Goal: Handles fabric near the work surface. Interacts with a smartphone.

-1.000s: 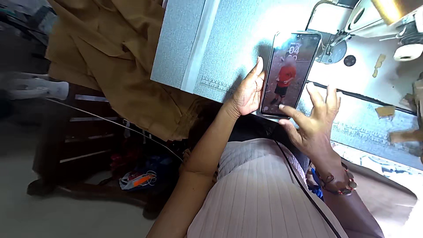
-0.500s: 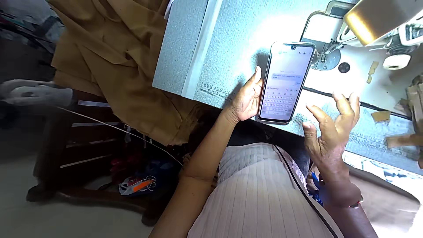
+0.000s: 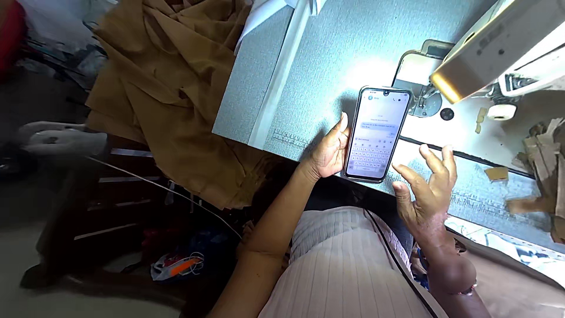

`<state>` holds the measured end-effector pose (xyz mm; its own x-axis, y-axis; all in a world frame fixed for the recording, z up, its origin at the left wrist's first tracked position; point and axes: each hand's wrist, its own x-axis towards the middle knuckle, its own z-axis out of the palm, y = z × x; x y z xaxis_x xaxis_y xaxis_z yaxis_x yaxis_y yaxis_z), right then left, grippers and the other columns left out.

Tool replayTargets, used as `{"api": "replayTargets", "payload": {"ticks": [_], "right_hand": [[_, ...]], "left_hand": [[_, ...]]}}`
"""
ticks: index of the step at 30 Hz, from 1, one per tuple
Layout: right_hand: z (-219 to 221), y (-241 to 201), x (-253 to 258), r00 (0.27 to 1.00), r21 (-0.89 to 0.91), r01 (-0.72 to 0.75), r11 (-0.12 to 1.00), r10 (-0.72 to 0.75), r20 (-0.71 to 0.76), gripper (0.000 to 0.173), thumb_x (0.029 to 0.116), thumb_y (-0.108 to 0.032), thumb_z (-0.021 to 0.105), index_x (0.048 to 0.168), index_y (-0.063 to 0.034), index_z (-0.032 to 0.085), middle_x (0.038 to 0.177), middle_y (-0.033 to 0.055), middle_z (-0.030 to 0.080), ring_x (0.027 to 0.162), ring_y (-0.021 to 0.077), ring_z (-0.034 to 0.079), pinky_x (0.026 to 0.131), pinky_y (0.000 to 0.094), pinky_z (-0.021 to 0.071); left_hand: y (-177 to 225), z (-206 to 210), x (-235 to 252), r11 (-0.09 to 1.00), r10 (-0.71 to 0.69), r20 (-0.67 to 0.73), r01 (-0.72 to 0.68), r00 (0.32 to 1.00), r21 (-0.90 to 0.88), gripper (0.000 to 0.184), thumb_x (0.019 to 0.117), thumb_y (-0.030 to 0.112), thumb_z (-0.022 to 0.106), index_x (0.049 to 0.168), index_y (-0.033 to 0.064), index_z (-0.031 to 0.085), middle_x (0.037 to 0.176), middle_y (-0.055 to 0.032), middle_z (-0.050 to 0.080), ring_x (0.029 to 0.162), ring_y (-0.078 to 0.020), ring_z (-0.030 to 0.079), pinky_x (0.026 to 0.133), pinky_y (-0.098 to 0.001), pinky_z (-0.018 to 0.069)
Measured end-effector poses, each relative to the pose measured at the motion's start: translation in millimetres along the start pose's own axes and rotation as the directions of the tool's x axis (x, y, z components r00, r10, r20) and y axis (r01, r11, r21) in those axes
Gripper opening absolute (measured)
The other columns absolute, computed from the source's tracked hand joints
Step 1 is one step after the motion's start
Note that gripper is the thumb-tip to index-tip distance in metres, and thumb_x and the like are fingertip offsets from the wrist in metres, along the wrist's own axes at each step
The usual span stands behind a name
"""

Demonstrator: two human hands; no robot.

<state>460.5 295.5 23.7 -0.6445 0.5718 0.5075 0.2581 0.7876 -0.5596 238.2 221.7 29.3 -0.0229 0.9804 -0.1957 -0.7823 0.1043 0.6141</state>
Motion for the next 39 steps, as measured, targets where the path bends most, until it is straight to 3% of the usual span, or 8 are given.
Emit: {"api": "replayTargets", "payload": {"ticks": [15,20,32,39], "right_hand": [[5.4,0.8,-9.5,0.998,0.088,0.062,0.994,-0.062,-0.006,0.04,0.1057,-0.048,0.05,0.101,-0.0184,0.075,0.145,0.0139,0.057,0.153,0.0369,0.026,0.126,0.0564,0.0115],[3.1,4.5,-17.2,0.993,0.059,0.11,0.992,-0.112,0.033,0.04,0.1044,-0.046,0.054,0.093,-0.0156,0.076,0.143,0.0172,0.057,0.152,0.0406,0.027,0.125,0.0609,0.0081],[7.2,5.3,-18.4,0.987,-0.045,0.118,0.992,-0.113,0.11,0.037,0.1044,-0.049,0.052,0.112,-0.0225,0.077,0.152,0.017,0.05,0.155,0.0425,0.019,0.123,0.0642,0.0026],[5.6,6.1,-19.7,0.99,-0.014,0.133,0.991,-0.132,0.053,0.039,0.1055,-0.05,0.049,0.112,-0.0204,0.075,0.154,0.0115,0.048,0.157,0.0349,0.015,0.125,0.0592,-0.0003]], "left_hand": [[0.2,-0.9,0.3,1.0,-0.005,-0.004,0.005,1.0,-0.005,0.072,0.1052,0.06,0.006,0.14,0.0147,0.049,0.125,-0.0055,0.07,0.117,-0.0188,0.068,0.098,-0.0384,0.056],[1.5,1.9,-1.1,1.0,-0.03,-0.035,0.031,0.999,0.002,0.075,0.1044,0.06,0.0,0.139,0.0132,0.048,0.123,-0.007,0.069,0.116,-0.0202,0.068,0.097,-0.0404,0.0561],[1.4,0.1,0.0,0.999,-0.029,-0.031,0.028,0.999,-0.03,0.077,0.1037,0.063,0.002,0.141,0.0111,0.045,0.128,-0.0098,0.066,0.12,-0.0224,0.065,0.101,-0.0423,0.054],[1.1,0.1,0.0,1.0,-0.011,-0.012,0.011,1.0,-0.014,0.075,0.1045,0.062,0.004,0.141,0.0122,0.047,0.126,-0.0086,0.068,0.118,-0.0217,0.067,0.099,-0.0418,0.0552]]}}
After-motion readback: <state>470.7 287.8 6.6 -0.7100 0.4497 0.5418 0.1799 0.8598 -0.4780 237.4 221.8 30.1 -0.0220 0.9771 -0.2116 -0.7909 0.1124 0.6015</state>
